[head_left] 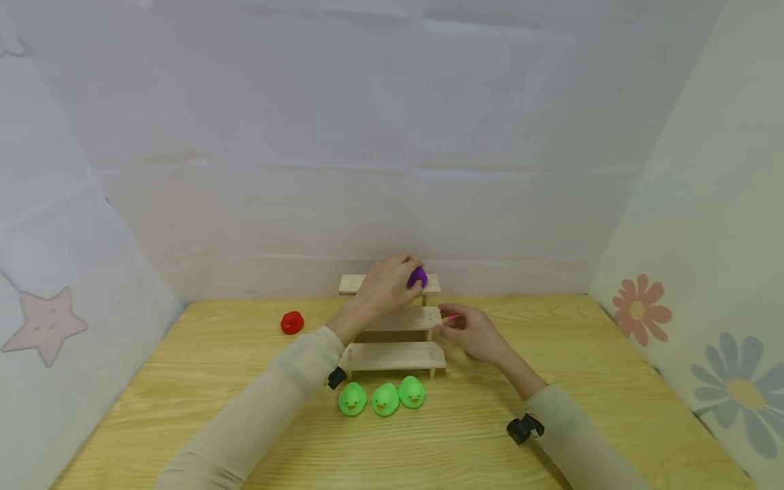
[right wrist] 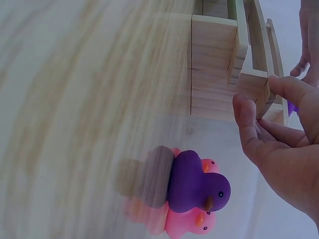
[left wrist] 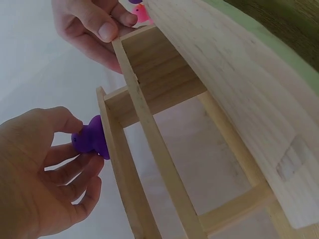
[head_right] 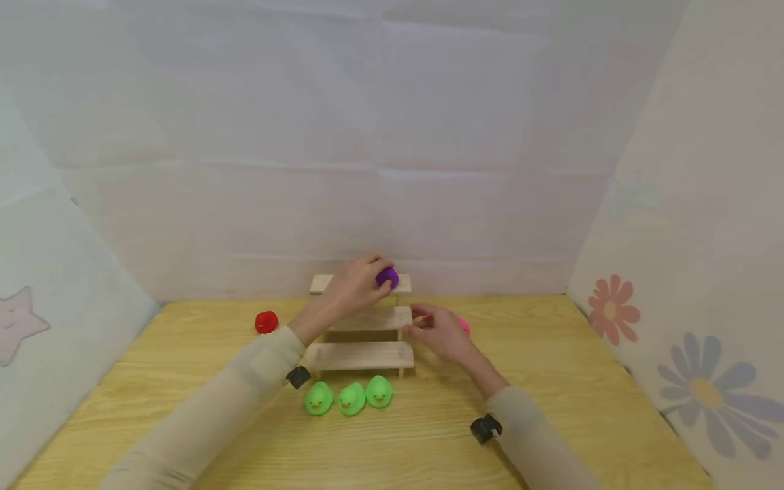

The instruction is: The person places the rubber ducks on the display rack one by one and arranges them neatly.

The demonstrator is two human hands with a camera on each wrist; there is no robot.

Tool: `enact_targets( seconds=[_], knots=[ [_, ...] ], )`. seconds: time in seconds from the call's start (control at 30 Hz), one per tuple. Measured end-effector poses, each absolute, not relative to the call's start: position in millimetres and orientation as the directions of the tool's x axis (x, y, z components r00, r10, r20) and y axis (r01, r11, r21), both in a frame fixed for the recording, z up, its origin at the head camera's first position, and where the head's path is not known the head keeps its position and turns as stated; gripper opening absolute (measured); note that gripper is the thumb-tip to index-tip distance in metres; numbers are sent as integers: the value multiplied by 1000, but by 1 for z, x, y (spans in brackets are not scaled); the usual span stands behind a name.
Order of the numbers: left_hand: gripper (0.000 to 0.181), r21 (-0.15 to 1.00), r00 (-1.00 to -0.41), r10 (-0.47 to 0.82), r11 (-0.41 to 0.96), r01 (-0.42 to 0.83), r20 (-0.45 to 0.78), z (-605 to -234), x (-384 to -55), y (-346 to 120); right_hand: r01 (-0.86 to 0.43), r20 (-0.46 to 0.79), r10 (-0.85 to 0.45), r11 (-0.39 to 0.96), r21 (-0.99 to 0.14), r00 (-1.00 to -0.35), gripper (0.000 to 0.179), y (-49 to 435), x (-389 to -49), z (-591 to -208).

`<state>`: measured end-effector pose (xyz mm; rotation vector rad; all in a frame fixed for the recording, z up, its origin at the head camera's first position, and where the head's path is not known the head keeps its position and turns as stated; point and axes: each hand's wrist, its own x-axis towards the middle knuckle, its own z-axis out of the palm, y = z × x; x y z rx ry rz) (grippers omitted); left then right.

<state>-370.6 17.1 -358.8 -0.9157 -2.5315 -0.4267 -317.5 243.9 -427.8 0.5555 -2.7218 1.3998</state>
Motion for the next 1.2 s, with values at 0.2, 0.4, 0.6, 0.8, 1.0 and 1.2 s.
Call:
enact_targets(
  seconds=[0.2,0.4,0.6,0.8,1.0,1.2],
  knots=[
    [40,134,-697,525,744,654,489,-362,-373,14,-336,189,-309,543,-770,-932,57,242,-318,-426],
    [39,140,-699,516,746,651,495,-364,-375,14,-349,198,-314,554,-756,-929,58,244,-321,-425],
    [46,148,-706,514,748,647,487,-366,-374,12,-336,188,-309,550,-765,-932,59,244,-319,-426],
    [40,241,-708,468,717,654,529,-362,-365,-2,-325,177,-303,557,-764,-936,61,247,-319,-427],
    [34,340,-721,412,678,651,557,-361,-356,-24,-322,172,-304,559,-764,-937,63,249,-318,-424],
    [35,362,-723,391,670,648,570,-367,-349,-52,-340,185,-321,544,-767,-929,63,250,-315,-423]
  ],
)
